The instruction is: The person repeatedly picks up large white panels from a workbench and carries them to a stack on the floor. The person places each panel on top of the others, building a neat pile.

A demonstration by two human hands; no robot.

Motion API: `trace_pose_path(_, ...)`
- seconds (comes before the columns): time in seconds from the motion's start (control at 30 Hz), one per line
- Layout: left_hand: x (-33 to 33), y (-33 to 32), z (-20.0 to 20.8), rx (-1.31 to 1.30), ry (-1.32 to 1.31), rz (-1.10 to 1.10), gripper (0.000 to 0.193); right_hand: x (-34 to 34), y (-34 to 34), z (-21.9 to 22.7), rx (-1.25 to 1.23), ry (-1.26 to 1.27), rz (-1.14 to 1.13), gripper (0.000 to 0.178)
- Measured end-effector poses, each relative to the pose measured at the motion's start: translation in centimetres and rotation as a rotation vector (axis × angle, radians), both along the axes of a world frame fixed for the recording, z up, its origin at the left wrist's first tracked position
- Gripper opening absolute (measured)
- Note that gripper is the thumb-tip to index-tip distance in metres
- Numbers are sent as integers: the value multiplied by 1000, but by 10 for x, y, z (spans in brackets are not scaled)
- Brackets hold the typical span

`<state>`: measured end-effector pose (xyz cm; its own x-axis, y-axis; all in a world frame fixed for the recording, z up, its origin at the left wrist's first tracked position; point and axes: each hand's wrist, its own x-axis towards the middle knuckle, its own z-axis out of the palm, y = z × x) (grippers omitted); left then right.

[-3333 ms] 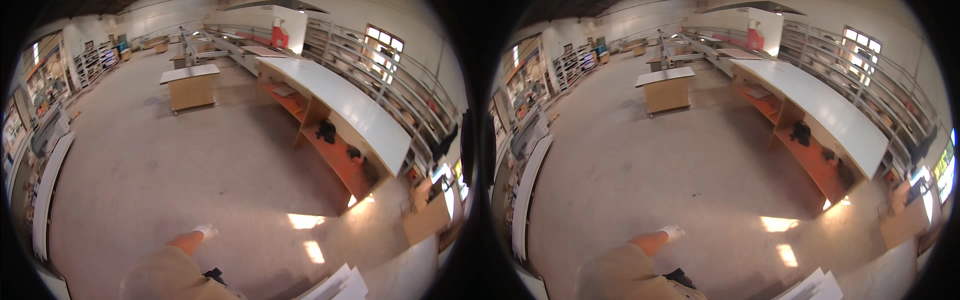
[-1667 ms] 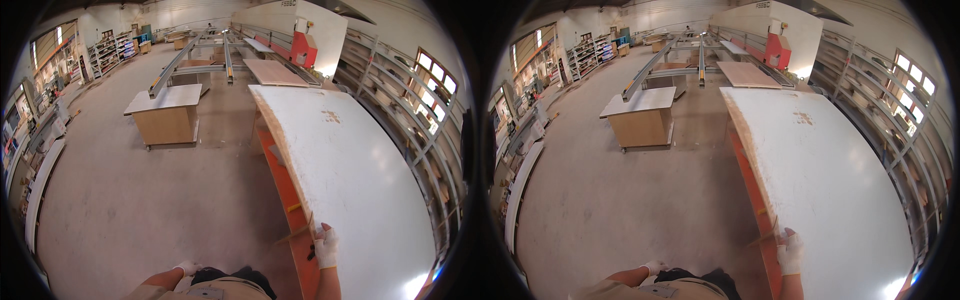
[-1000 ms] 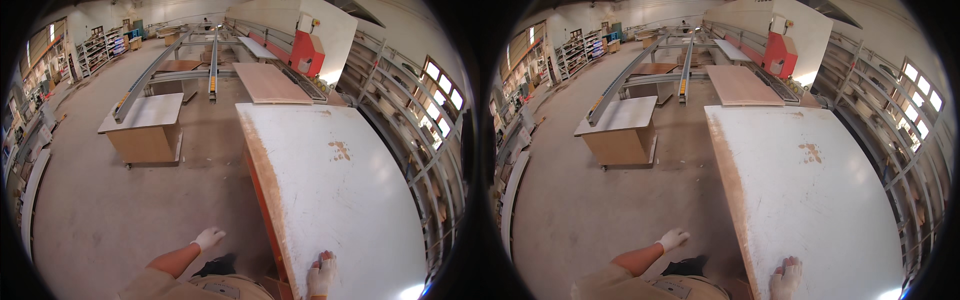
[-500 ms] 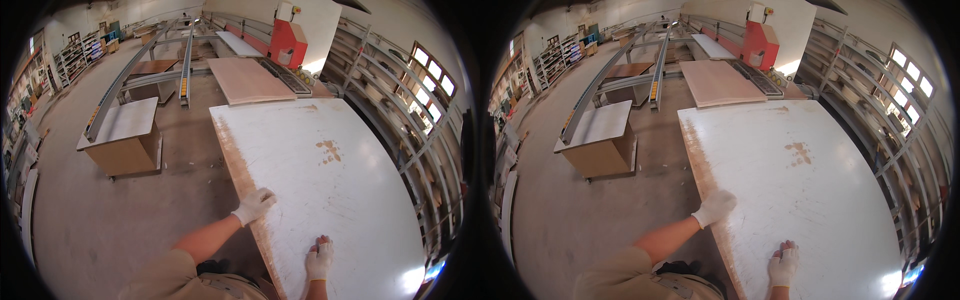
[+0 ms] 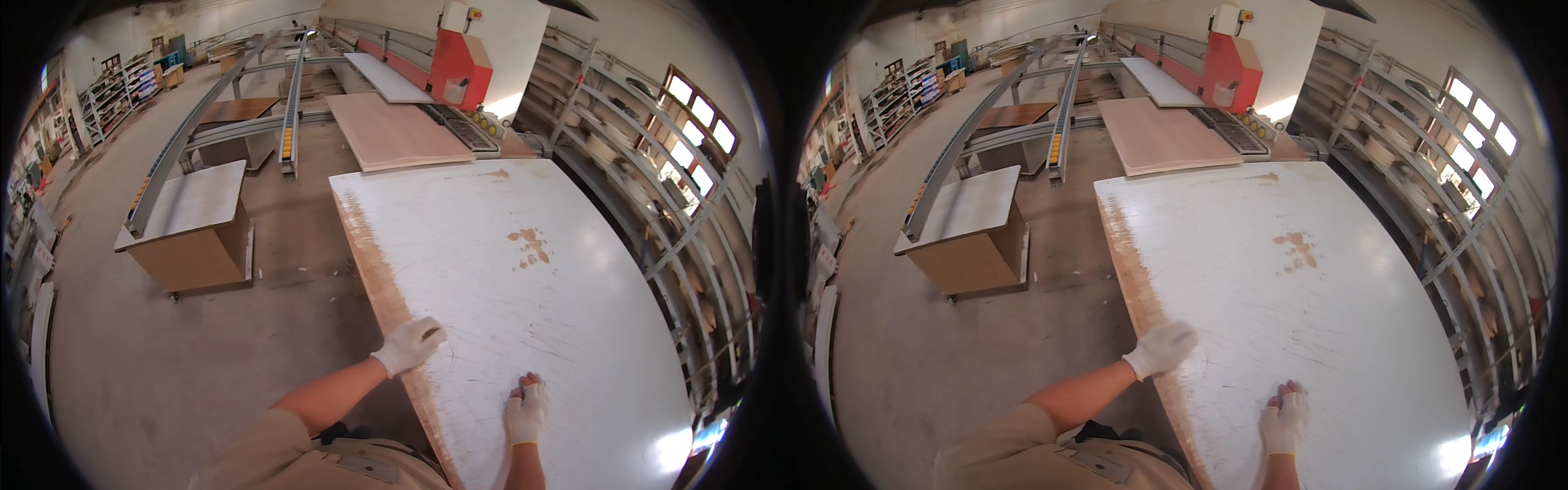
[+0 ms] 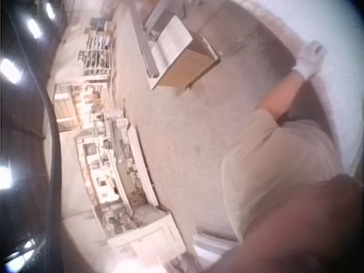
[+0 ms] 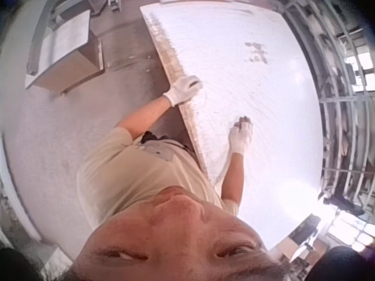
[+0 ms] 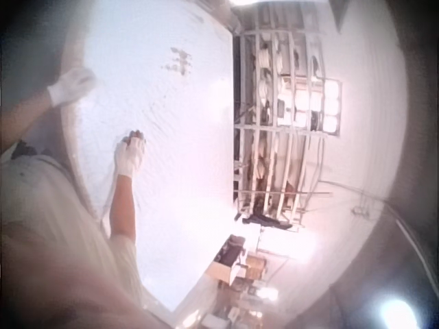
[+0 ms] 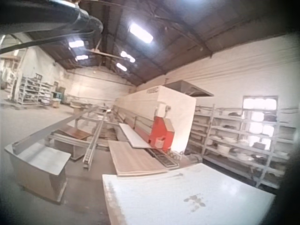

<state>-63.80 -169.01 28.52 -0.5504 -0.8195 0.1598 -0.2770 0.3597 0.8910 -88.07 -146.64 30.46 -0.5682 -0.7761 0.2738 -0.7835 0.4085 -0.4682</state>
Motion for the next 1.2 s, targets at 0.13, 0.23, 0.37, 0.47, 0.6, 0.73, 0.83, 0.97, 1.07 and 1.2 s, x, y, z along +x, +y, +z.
trace_pose_path(0.13,2,2,4,-16,53,10,32,-10,-11,-1,14,55,0,27)
trace_pose_path(0.23,1,3,4,8,76,1,32,-22,-20,-7,-5,68,7,27)
trace_pose_path(0.37,2,4,7,23,64,5,26,-36,-27,-14,-18,45,19,27)
trace_pose_path(0.47,1,4,6,21,67,16,25,-44,-33,-18,-19,68,27,27)
trace_pose_path(0.6,1,5,6,-7,53,32,26,-49,-40,-17,6,42,6,28)
trace_pose_path(0.73,0,8,10,1,34,44,28,-53,-44,-17,6,-7,-8,27)
trace_pose_path(0.83,-1,8,9,-18,13,57,29,-56,-45,-21,-16,-54,-20,26)
trace_pose_path(0.97,-3,9,7,-57,41,68,32,-62,-46,-30,-73,-139,-33,26)
trace_pose_path(1.07,-7,6,14,51,27,72,36,-61,-44,-31,-76,-137,-35,26)
trace_pose_path(1.2,-13,-27,19,652,401,69,43,-58,-43,-25,-68,-103,-9,25)
